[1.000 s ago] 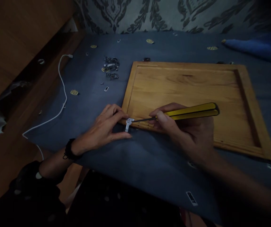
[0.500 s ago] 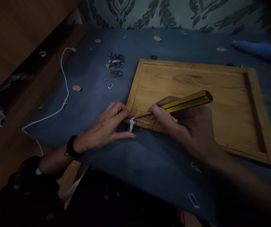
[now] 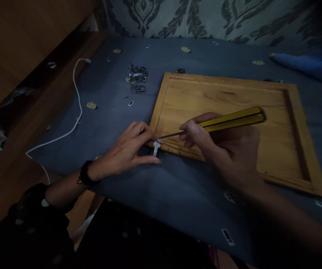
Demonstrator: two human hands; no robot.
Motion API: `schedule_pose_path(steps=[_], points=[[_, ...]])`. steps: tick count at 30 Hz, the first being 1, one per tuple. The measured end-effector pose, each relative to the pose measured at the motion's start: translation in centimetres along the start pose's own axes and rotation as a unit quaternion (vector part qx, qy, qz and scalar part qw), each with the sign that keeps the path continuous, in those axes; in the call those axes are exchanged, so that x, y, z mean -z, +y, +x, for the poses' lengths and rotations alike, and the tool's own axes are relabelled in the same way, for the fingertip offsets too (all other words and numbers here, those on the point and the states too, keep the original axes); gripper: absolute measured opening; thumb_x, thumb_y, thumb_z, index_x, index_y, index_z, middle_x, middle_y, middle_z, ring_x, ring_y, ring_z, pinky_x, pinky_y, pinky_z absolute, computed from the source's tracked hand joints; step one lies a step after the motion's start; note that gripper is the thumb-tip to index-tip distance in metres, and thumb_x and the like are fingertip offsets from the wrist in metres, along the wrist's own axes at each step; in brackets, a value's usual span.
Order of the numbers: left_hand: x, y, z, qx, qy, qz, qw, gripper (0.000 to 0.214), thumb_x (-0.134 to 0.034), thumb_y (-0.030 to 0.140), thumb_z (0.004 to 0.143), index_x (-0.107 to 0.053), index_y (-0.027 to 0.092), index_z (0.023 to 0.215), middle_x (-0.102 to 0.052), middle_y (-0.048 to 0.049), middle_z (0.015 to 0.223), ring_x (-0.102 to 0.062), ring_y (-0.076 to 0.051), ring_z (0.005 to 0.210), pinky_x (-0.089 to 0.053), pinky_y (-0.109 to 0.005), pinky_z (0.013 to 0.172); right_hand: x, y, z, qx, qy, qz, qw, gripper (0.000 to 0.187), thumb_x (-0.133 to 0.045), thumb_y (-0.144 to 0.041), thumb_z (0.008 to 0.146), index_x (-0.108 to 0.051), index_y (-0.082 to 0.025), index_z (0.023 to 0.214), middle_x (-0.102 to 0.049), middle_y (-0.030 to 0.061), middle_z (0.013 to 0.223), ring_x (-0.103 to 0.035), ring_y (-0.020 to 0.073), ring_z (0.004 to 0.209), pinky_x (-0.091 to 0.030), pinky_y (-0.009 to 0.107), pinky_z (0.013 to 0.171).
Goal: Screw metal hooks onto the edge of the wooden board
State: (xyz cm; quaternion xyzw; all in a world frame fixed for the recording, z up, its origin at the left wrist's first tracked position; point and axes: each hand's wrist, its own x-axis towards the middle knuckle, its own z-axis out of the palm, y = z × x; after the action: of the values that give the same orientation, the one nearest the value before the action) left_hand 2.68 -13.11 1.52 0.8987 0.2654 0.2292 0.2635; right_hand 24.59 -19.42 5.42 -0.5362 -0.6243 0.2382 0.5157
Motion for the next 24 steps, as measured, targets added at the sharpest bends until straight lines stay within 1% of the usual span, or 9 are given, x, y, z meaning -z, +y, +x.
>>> schedule_pose_path(steps=[5, 8, 10, 12, 14, 16, 17, 21, 24], points=[[0.1, 0.0, 0.0, 0.002, -0.011, -0.003, 1.0, 0.052, -0.068, 0.066, 0.087, -0.066, 0.021, 0.114, -0.063, -0.0084, 0.111, -0.056, -0.025, 0.102, -0.05, -0.039, 0.089, 0.6, 0.7, -0.6, -0.044, 0.07, 0.025, 0.996, 0.024, -0.07, -0.046, 0.094, -0.071, -0.027, 0.079, -0.07, -0.0001, 0.067, -0.066, 0.0154, 0.057, -0.054, 0.029, 0.053], [0.5, -0.2, -0.1, 0.01, -0.006, -0.035, 0.999, 0.06, -0.072, 0.066, 0.084, -0.064, 0.02, 0.122, -0.062, -0.0082, 0.111, -0.058, -0.024, 0.103, -0.051, -0.037, 0.09, 0.9, 1.6, -1.0, -0.054, 0.07, 0.046, 0.995, 0.017, -0.074, -0.042, 0.091, -0.074, -0.026, 0.09, -0.07, -0.0004, 0.072, -0.068, 0.0148, 0.062, -0.057, 0.028, 0.058], [0.9, -0.3, -0.1, 0.035, 0.011, -0.077, 0.996, 0.061, -0.076, 0.063, 0.084, -0.064, 0.019, 0.124, -0.063, -0.0073, 0.109, -0.06, -0.022, 0.101, -0.051, -0.034, 0.089, 1.2, 2.3, -1.1, -0.069, 0.061, 0.072, 0.993, 0.02, -0.078, -0.042, 0.087, -0.075, -0.025, 0.097, -0.071, -0.0003, 0.074, -0.069, 0.015, 0.064, -0.057, 0.028, 0.06], [1.4, -0.5, 0.0, 0.081, 0.04, -0.126, 0.988, 0.049, -0.075, 0.054, 0.087, -0.066, 0.018, 0.119, -0.064, -0.0061, 0.106, -0.061, -0.02, 0.098, -0.05, -0.031, 0.086, 1.4, 3.0, -1.0, -0.129, 0.062, 0.129, 0.981, 0.028, -0.081, -0.046, 0.083, -0.075, -0.025, 0.099, -0.071, -0.0001, 0.072, -0.068, 0.0148, 0.063, -0.056, 0.027, 0.06], [1.9, -0.9, 0.0, 0.148, 0.081, -0.172, 0.971, 0.035, -0.072, 0.045, 0.09, -0.069, 0.018, 0.111, -0.066, -0.0051, 0.102, -0.063, -0.018, 0.093, -0.05, -0.028, 0.082, 1.8, 3.8, -0.6, -0.21, 0.08, 0.204, 0.953, 0.038, -0.083, -0.055, 0.075, -0.075, -0.025, 0.097, -0.072, 0.0007, 0.072, -0.067, 0.0144, 0.062, -0.054, 0.025, 0.056], [2.3, -1.7, 0.1, 0.205, 0.13, -0.196, 0.95, 0.029, -0.068, 0.042, 0.089, -0.068, 0.017, 0.104, -0.066, -0.0039, 0.093, -0.062, -0.015, 0.084, -0.05, -0.025, 0.075, 2.2, 4.5, 0.0, -0.262, 0.093, 0.246, 0.928, 0.049, -0.083, -0.065, 0.068, -0.074, -0.024, 0.094, -0.073, 0.0029, 0.074, -0.068, 0.0156, 0.063, -0.053, 0.025, 0.054], [2.5, -2.3, 0.2, 0.215, 0.148, -0.189, 0.947, 0.028, -0.066, 0.042, 0.09, -0.067, 0.016, 0.101, -0.065, -0.0031, 0.088, -0.06, -0.014, 0.078, -0.049, -0.024, 0.07, 2.4, 4.7, 0.2, -0.276, 0.091, 0.251, 0.923, 0.052, -0.083, -0.066, 0.066, -0.073, -0.023, 0.093, -0.074, 0.0049, 0.076, -0.069, 0.0169, 0.065, -0.054, 0.026, 0.055], [3.5, -5.2, 1.0, 0.223, 0.17, -0.138, 0.95, 0.024, -0.058, 0.035, 0.088, -0.064, 0.015, 0.099, -0.059, 0.0002, 0.076, -0.052, -0.01, 0.059, -0.045, -0.021, 0.054, 3.2, 4.9, 0.6, -0.28, 0.09, 0.222, 0.93, 0.062, -0.085, -0.069, 0.063, -0.075, -0.019, 0.097, -0.074, 0.0091, 0.074, -0.07, 0.0205, 0.065, -0.056, 0.028, 0.056], [4.5, -7.4, 2.4, 0.224, 0.174, -0.082, 0.955, 0.02, -0.056, 0.025, 0.085, -0.064, 0.015, 0.101, -0.061, -0.0011, 0.08, -0.055, -0.011, 0.061, -0.045, -0.021, 0.052, 3.9, 4.9, 0.5, -0.271, 0.11, 0.169, 0.941, 0.06, -0.088, -0.065, 0.063, -0.075, -0.018, 0.098, -0.074, 0.0083, 0.073, -0.067, 0.019, 0.064, -0.051, 0.026, 0.053]])
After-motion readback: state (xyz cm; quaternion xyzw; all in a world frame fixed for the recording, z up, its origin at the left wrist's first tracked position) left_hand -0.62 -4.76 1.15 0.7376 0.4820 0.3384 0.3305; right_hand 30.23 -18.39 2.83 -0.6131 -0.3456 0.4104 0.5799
